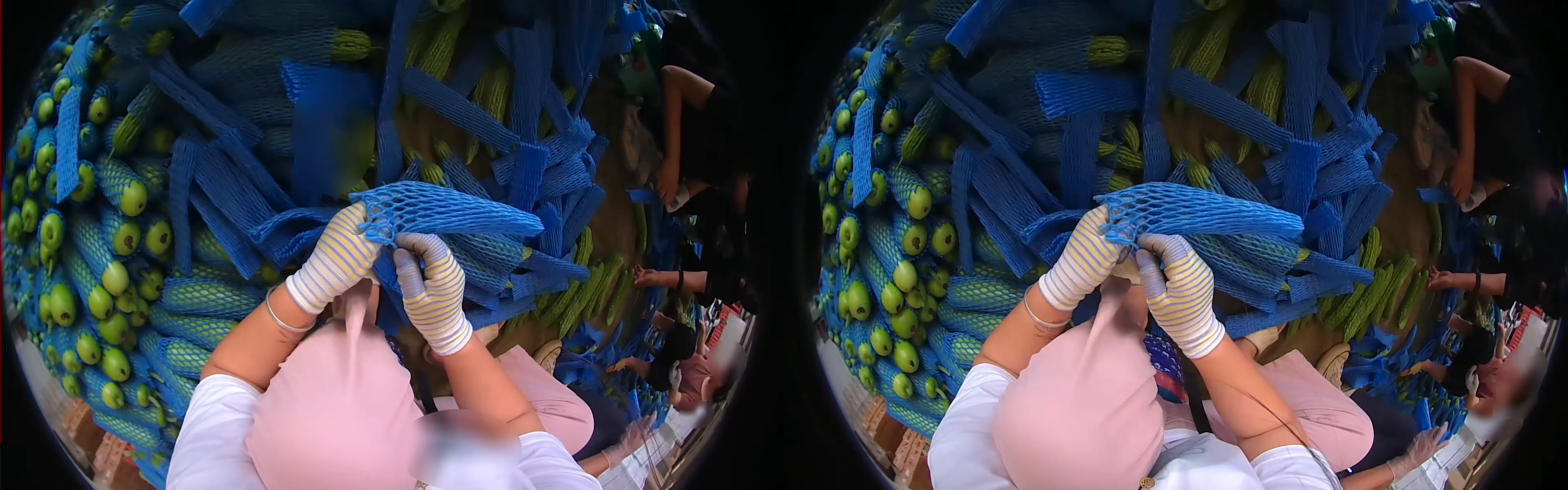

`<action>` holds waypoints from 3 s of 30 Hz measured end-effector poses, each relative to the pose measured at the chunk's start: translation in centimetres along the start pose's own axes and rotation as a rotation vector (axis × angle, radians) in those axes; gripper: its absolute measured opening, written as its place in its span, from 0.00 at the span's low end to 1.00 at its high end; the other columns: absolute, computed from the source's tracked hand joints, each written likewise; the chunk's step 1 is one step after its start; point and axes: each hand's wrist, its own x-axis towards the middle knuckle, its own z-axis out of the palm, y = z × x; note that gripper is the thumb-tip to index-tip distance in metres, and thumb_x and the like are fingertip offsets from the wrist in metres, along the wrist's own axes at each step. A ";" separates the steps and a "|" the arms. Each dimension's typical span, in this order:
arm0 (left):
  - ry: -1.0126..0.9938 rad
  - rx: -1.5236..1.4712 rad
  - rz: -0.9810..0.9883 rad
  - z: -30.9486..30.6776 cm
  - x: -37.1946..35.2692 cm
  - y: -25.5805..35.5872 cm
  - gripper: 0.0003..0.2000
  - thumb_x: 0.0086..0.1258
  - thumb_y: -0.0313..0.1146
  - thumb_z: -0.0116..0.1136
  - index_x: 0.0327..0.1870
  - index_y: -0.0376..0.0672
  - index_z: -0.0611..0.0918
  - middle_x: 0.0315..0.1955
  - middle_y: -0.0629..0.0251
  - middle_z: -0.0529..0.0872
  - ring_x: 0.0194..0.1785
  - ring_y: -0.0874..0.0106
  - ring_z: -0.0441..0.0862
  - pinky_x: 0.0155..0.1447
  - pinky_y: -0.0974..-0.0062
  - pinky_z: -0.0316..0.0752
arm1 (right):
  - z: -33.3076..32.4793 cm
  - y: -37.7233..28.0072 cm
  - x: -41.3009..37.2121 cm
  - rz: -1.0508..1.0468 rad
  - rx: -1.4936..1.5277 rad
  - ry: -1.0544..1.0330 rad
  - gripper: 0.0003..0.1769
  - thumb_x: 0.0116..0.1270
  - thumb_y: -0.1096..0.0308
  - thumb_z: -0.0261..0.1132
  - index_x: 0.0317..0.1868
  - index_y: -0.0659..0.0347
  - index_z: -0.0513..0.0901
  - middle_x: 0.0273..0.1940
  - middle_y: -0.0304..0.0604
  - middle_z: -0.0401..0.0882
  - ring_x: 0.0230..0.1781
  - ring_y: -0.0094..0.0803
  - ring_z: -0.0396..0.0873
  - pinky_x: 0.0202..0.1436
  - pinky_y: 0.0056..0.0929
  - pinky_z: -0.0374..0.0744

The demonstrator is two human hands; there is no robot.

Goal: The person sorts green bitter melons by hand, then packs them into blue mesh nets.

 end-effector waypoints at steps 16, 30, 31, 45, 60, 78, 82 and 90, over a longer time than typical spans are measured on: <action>-0.209 0.638 0.182 -0.8 1.7 -2.1 0.21 0.58 0.39 0.61 0.53 0.44 0.81 0.51 0.56 0.83 0.55 0.55 0.78 0.62 0.62 0.71 | -1.2 -0.9 1.3 0.476 0.831 -0.334 0.08 0.70 0.70 0.61 0.46 0.65 0.79 0.35 0.37 0.79 0.33 0.20 0.75 0.39 0.20 0.77; -0.016 0.984 0.384 0.5 3.2 -3.5 0.24 0.66 0.35 0.53 0.65 0.44 0.73 0.63 0.60 0.75 0.68 0.61 0.69 0.71 0.63 0.63 | -1.8 -1.7 2.6 0.615 0.768 -0.634 0.10 0.67 0.73 0.63 0.48 0.64 0.80 0.35 0.38 0.80 0.35 0.20 0.75 0.43 0.23 0.77; -0.015 0.989 0.368 0.5 3.6 -3.7 0.24 0.66 0.35 0.53 0.65 0.44 0.73 0.63 0.60 0.75 0.68 0.61 0.69 0.71 0.62 0.62 | -1.9 -2.0 2.8 0.564 0.735 -0.595 0.10 0.67 0.73 0.63 0.48 0.64 0.80 0.35 0.39 0.81 0.36 0.21 0.76 0.43 0.24 0.77; 0.013 1.274 0.376 -0.1 11.0 -3.5 0.18 0.68 0.31 0.52 0.58 0.43 0.78 0.65 0.59 0.72 0.70 0.61 0.67 0.71 0.59 0.62 | -3.4 2.4 9.5 0.416 0.359 -0.621 0.10 0.64 0.69 0.64 0.44 0.63 0.83 0.38 0.46 0.84 0.40 0.31 0.83 0.46 0.26 0.79; 0.051 -0.578 -0.295 0.0 8.2 -5.0 0.34 0.68 0.28 0.53 0.75 0.39 0.55 0.73 0.55 0.59 0.72 0.58 0.64 0.69 0.63 0.70 | -17.5 6.7 15.6 0.220 -1.618 -0.911 0.19 0.58 0.72 0.65 0.51 0.62 0.80 0.49 0.51 0.81 0.48 0.46 0.81 0.52 0.38 0.79; -0.339 -1.954 -0.537 6.2 6.1 -9.8 0.34 0.75 0.37 0.52 0.77 0.52 0.48 0.70 0.60 0.59 0.53 0.60 0.79 0.48 0.59 0.85 | -7.3 15.9 22.5 0.565 -1.024 -0.190 0.41 0.58 0.54 0.69 0.63 0.72 0.64 0.53 0.63 0.78 0.54 0.53 0.79 0.54 0.45 0.80; -0.644 -2.217 -0.480 7.9 6.5 -14.8 0.29 0.78 0.42 0.47 0.76 0.51 0.52 0.59 0.56 0.72 0.45 0.62 0.82 0.42 0.61 0.86 | -8.3 15.5 22.0 0.412 -0.828 0.048 0.37 0.59 0.58 0.68 0.63 0.72 0.67 0.52 0.59 0.80 0.52 0.48 0.81 0.52 0.44 0.80; -0.062 -0.766 -0.519 7.4 7.0 -7.6 0.30 0.75 0.34 0.52 0.75 0.49 0.55 0.54 0.53 0.78 0.47 0.60 0.82 0.44 0.62 0.84 | -5.9 5.7 12.3 0.550 1.107 -0.178 0.28 0.62 0.63 0.68 0.59 0.67 0.71 0.46 0.45 0.81 0.45 0.36 0.83 0.50 0.35 0.82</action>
